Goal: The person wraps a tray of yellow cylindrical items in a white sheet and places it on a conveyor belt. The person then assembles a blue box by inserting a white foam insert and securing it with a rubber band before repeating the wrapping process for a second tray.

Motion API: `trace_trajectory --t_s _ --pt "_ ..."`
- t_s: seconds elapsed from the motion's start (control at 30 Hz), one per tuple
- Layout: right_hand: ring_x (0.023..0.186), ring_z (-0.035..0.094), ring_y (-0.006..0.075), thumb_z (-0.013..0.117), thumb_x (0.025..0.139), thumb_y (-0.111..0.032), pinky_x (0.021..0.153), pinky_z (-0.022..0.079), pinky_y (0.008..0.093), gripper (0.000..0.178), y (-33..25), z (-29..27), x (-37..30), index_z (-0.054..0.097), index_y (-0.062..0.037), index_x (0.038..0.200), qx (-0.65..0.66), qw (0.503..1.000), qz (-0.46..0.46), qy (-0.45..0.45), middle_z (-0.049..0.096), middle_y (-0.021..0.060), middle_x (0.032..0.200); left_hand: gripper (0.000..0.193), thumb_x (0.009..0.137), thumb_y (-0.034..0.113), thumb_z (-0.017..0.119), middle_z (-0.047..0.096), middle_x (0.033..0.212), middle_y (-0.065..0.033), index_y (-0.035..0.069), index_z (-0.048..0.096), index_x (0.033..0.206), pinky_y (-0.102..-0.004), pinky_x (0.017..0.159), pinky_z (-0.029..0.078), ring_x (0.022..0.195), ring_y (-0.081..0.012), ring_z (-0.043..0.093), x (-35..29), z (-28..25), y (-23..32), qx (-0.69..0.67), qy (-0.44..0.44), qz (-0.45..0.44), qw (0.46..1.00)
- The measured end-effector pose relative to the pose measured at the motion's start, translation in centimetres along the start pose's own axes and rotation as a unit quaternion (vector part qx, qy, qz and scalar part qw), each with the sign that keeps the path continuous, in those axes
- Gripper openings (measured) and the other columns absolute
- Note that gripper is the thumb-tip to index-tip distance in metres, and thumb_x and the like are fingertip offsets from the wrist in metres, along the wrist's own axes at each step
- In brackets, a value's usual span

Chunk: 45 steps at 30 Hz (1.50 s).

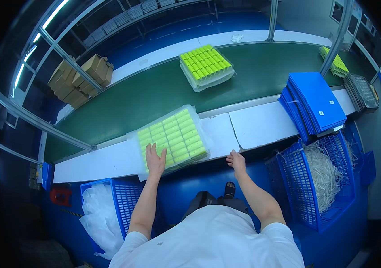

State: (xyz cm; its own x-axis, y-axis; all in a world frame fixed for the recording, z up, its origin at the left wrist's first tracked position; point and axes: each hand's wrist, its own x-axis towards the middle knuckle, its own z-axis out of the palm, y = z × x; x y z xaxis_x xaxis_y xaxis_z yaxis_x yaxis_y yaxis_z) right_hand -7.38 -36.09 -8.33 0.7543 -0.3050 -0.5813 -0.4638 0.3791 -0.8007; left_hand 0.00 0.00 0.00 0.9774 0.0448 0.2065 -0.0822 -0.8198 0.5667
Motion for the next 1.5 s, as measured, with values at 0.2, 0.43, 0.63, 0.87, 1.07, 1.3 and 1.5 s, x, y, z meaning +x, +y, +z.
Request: trace_trajectory --t_s 0.2,0.43,0.63,0.87,1.07,1.3,1.5 --pt "0.103 0.064 0.0210 0.056 0.099 -0.039 0.087 0.049 0.0356 0.049 -4.5 6.6 9.0 0.062 0.0034 0.123 -0.077 0.995 0.014 -0.060 0.067 0.0132 0.116 0.079 0.095 0.054 0.055 0.033 0.151 -0.0330 -0.008 0.042 0.143 -0.0572 0.120 0.015 0.146 -0.0462 0.023 4.9 5.7 2.2 0.141 0.009 -0.009 0.990" --pt "0.099 0.065 0.0204 0.058 0.096 -0.035 0.085 0.050 0.0352 0.047 -1.9 9.1 9.6 0.066 0.0060 0.118 -0.199 0.962 0.062 -0.177 0.071 0.0147 0.105 0.078 0.095 0.052 0.056 0.032 0.152 -0.0325 -0.007 0.041 0.144 -0.0588 0.119 0.015 0.146 -0.0465 0.024 4.7 6.2 -1.0 0.168 -0.023 0.025 0.985" --pt "0.105 0.066 0.0259 0.055 0.096 -0.044 0.090 0.050 0.0358 0.054 -0.6 13.9 10.4 0.064 -0.0002 0.126 -0.444 0.842 0.024 -0.305 0.070 0.0179 0.114 0.077 0.092 0.049 0.061 0.034 0.152 -0.0316 -0.006 0.043 0.143 -0.0588 0.119 0.017 0.144 -0.0472 0.026 6.7 2.1 -7.1 0.179 -0.069 0.083 0.978" --pt "0.091 0.071 0.0261 0.056 0.093 -0.041 0.085 0.055 0.0381 0.048 -3.2 13.4 16.1 0.069 -0.0032 0.119 -0.518 0.740 -0.034 -0.427 0.073 0.0156 0.102 0.079 0.091 0.050 0.061 0.033 0.152 -0.0314 -0.006 0.042 0.143 -0.0581 0.119 0.017 0.144 -0.0473 0.026 7.6 1.8 -8.7 0.199 -0.095 0.077 0.972" --pt "0.093 0.069 0.0192 0.065 0.094 -0.026 0.079 0.054 0.0333 0.028 -12.7 3.8 27.6 0.069 -0.0053 0.111 -0.191 0.947 0.077 -0.247 0.071 0.0084 0.102 0.082 0.093 0.056 0.057 0.029 0.156 -0.0284 -0.002 0.040 0.147 -0.0619 0.120 0.011 0.147 -0.0460 0.021 10.1 0.0 -2.3 0.310 -0.014 0.068 0.948" --pt "0.131 0.049 0.0249 0.052 0.101 -0.049 0.105 0.039 0.0393 0.061 -35.2 1.6 45.3 0.051 -0.0010 0.139 0.015 0.993 -0.111 -0.035 0.056 0.0134 0.138 0.072 0.104 0.047 0.043 0.025 0.160 -0.0247 -0.002 0.026 0.155 -0.0469 0.123 0.013 0.151 -0.0360 0.020 28.0 11.1 15.0 -0.200 0.056 -0.115 0.971" --pt "0.142 0.039 0.0269 0.043 0.101 -0.058 0.116 0.030 0.0390 0.076 -36.0 7.3 51.3 0.042 0.0035 0.146 -0.015 0.977 -0.071 -0.200 0.044 0.0186 0.152 0.084 0.102 0.065 0.034 0.035 0.158 -0.0163 0.000 0.029 0.154 -0.0403 0.122 0.020 0.148 -0.0290 0.029 46.3 25.3 14.7 -0.320 -0.122 -0.413 0.844"
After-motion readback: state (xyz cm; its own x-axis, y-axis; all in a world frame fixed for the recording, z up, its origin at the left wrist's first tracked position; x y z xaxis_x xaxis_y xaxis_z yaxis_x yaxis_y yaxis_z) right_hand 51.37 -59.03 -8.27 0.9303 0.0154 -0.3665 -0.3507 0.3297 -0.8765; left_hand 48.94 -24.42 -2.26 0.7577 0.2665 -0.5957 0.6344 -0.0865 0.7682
